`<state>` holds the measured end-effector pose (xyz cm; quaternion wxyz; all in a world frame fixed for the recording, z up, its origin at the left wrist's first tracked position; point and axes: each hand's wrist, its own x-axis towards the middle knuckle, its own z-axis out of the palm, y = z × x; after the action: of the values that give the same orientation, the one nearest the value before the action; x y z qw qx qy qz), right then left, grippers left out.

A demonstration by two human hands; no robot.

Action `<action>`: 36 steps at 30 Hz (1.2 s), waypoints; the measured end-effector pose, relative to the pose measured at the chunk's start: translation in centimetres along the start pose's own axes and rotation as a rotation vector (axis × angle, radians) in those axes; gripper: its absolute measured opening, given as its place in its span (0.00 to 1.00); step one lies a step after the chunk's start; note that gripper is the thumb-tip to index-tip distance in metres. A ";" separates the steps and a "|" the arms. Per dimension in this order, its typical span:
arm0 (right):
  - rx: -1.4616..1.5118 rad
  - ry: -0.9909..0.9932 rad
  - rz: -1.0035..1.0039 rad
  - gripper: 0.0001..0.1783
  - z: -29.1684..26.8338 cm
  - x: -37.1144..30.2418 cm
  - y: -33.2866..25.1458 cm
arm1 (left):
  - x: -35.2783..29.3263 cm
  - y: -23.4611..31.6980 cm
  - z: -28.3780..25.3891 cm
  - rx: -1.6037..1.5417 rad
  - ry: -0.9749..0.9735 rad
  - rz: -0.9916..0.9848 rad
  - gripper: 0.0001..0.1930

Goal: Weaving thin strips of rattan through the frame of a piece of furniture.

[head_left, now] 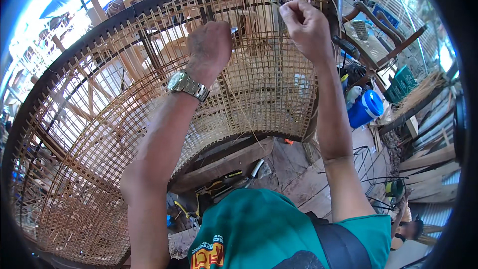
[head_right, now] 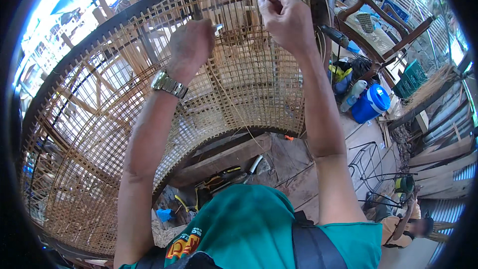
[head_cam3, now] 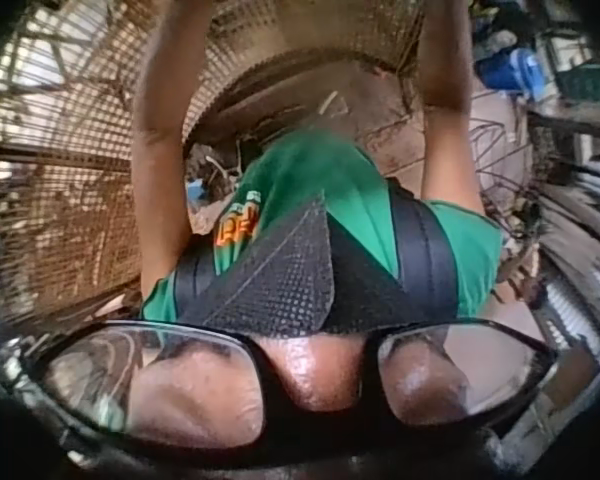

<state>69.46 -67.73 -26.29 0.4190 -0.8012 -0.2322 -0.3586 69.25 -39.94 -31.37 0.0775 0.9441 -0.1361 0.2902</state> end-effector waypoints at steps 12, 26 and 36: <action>0.257 -0.050 0.007 0.08 -3.7 -2.4 2.4 | 0.6 1.5 -2.0 -0.087 -0.058 -0.179 0.17; 0.210 -0.100 0.063 0.08 -2.6 -2.7 10.8 | -1.0 0.2 7.2 -0.663 0.067 -0.324 0.22; 0.192 -0.061 0.078 0.08 -1.4 -2.3 11.6 | 2.7 3.1 3.4 -0.128 0.077 -0.124 0.24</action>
<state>75.27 -75.32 -33.37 0.5002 -0.7763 -0.2470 -0.2935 72.22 -44.22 -32.40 0.1607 0.9320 -0.0925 0.3116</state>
